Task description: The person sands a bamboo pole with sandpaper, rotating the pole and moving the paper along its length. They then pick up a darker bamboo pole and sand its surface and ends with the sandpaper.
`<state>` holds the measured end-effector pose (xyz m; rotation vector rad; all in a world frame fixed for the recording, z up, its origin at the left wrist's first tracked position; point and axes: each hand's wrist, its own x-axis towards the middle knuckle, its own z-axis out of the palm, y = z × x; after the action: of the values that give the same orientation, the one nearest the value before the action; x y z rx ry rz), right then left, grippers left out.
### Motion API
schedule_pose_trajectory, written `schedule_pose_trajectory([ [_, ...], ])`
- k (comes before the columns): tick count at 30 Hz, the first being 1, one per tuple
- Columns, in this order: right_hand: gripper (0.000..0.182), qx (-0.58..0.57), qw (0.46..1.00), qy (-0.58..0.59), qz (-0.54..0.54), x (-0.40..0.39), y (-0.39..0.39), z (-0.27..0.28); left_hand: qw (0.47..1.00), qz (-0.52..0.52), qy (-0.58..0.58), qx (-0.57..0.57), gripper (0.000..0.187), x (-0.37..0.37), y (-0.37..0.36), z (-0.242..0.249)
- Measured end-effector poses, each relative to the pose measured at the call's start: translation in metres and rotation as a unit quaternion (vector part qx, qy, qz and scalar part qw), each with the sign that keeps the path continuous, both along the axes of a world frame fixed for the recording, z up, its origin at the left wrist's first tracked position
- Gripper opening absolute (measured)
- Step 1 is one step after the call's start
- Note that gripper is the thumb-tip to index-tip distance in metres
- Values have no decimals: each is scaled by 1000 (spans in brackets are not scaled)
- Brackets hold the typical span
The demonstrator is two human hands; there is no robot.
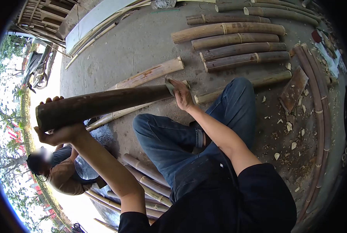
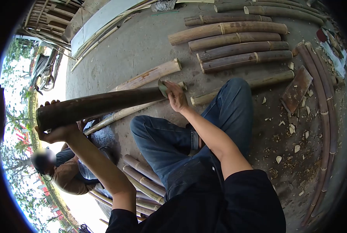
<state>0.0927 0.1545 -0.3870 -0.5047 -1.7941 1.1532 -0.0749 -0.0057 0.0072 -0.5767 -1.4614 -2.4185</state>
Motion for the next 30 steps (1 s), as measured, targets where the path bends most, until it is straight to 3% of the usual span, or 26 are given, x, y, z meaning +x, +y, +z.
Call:
schedule_pose_trajectory([
  [1, 53, -39, 996, -83, -14, -4, 8, -44, 1000, -7, -5, 5, 78, -1, 0, 0],
  [4, 54, -57, 997, -56, -4, 0, -4, -4, 1000, -24, 11, 2, 79, 2, 3, 0],
  [8, 53, 18, 999, -5, 38, 12, -12, 30, 1000, 21, 7, -20, 80, 7, 5, 3],
  [10, 51, 0, 999, -52, 16, 8, 10, -32, 1000, -10, 10, -8, 79, -1, -6, -2],
  [12, 49, 9, 994, -107, 23, 11, 18, -24, 999, -26, 23, -10, 79, -4, -9, -1],
  [15, 45, -2, 999, -6, 37, 10, -18, 33, 999, -31, 13, 1, 76, -9, -18, -6],
  [18, 45, 39, 997, -33, 61, 18, -5, 18, 1000, 9, 4, -9, 75, -10, -16, -5],
  [20, 44, 13, 994, -101, 35, 16, 22, -47, 1000, -7, 17, 1, 75, -18, -21, -6],
  [22, 44, 36, 987, -154, 41, 20, 28, -47, 999, -28, 24, 6, 75, -23, -32, -12],
  [25, 45, 17, 997, -73, 25, 14, -11, 23, 1000, 10, 6, -11, 78, -12, -24, -9],
  [28, 47, 80, 989, -124, 29, 21, 9, 4, 1000, 30, 1, -10, 78, -10, -20, -7],
  [30, 43, 76, 982, -175, 9, 18, 20, -2, 1000, -23, 8, 12, 77, -13, -22, -6],
])
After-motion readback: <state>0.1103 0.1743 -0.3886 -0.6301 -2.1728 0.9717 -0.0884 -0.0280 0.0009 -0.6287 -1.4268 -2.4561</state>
